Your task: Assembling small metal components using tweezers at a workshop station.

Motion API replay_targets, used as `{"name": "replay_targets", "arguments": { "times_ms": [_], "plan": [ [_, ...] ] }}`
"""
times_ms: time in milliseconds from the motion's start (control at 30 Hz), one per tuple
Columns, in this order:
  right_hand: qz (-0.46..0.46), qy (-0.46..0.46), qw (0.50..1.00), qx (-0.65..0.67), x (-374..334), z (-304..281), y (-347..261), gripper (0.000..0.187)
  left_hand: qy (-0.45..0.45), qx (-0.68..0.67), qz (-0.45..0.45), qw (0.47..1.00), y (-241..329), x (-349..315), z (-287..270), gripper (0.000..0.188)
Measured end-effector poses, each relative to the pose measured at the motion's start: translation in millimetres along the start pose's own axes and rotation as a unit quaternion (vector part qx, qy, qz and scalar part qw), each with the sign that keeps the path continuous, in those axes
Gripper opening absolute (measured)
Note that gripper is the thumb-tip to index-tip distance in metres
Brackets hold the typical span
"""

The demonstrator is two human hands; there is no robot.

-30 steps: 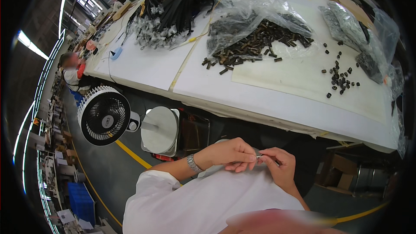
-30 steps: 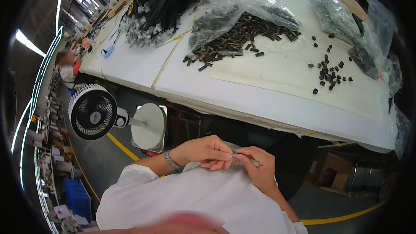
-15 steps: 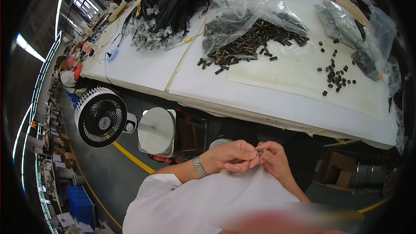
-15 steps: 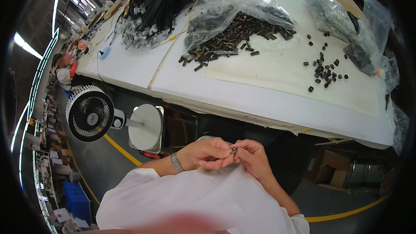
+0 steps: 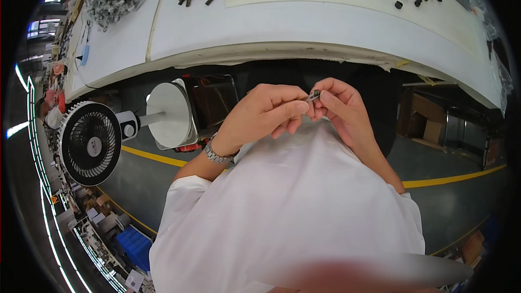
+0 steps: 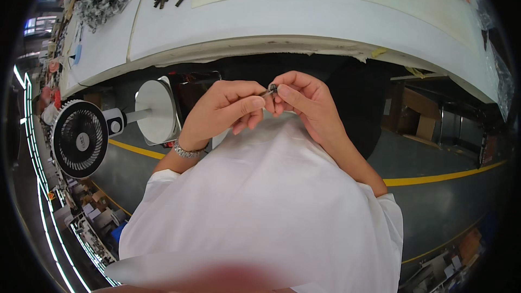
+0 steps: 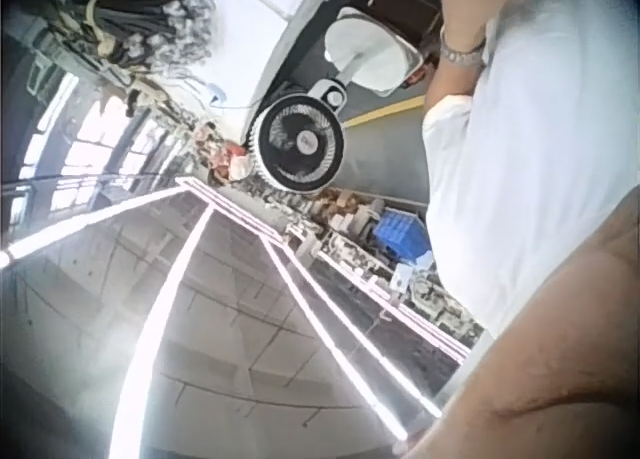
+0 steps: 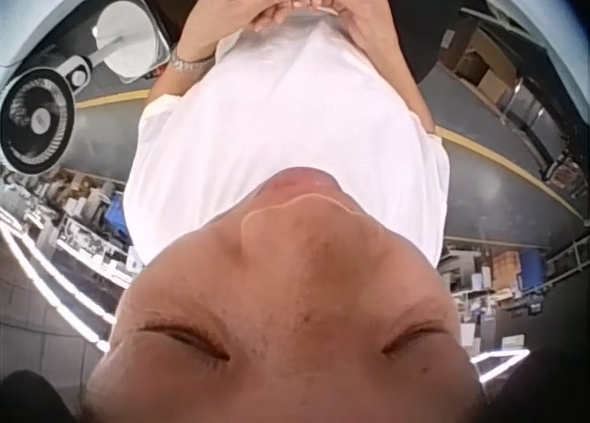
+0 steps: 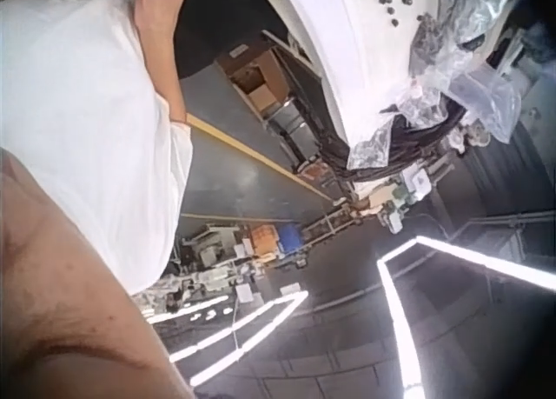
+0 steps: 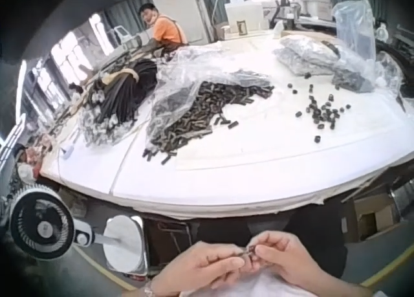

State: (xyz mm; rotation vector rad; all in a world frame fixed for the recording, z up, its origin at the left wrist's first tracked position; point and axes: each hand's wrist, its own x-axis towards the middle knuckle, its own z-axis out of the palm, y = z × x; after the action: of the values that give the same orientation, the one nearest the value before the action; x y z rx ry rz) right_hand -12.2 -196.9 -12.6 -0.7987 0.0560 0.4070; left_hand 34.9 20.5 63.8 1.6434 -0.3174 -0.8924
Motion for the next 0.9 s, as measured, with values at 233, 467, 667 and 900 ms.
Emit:
{"name": "replay_targets", "arguments": {
  "times_ms": [233,467,667,900],
  "plan": [
    [0.015,0.01,1.0,-0.006,3.8,-2.1,1.1,0.017,0.047,0.099,0.031,0.993,-6.2,4.7,1.8,0.022],
    [0.033,0.038,0.998,0.038,-2.1,3.8,6.0,0.02,-0.041,-0.086,-0.044,0.995,-8.1,9.1,-6.0,0.032],
    [-0.075,-0.017,0.985,-0.152,-1.4,17.0,-14.6,0.026,-0.112,-0.265,-0.033,0.957,-24.9,13.1,-11.1,0.038],
    [-0.1,-0.012,0.977,-0.19,-11.0,19.2,-6.3,0.02,-0.14,-0.291,-0.043,0.945,-35.7,0.5,-8.3,0.04]
  ]
}}
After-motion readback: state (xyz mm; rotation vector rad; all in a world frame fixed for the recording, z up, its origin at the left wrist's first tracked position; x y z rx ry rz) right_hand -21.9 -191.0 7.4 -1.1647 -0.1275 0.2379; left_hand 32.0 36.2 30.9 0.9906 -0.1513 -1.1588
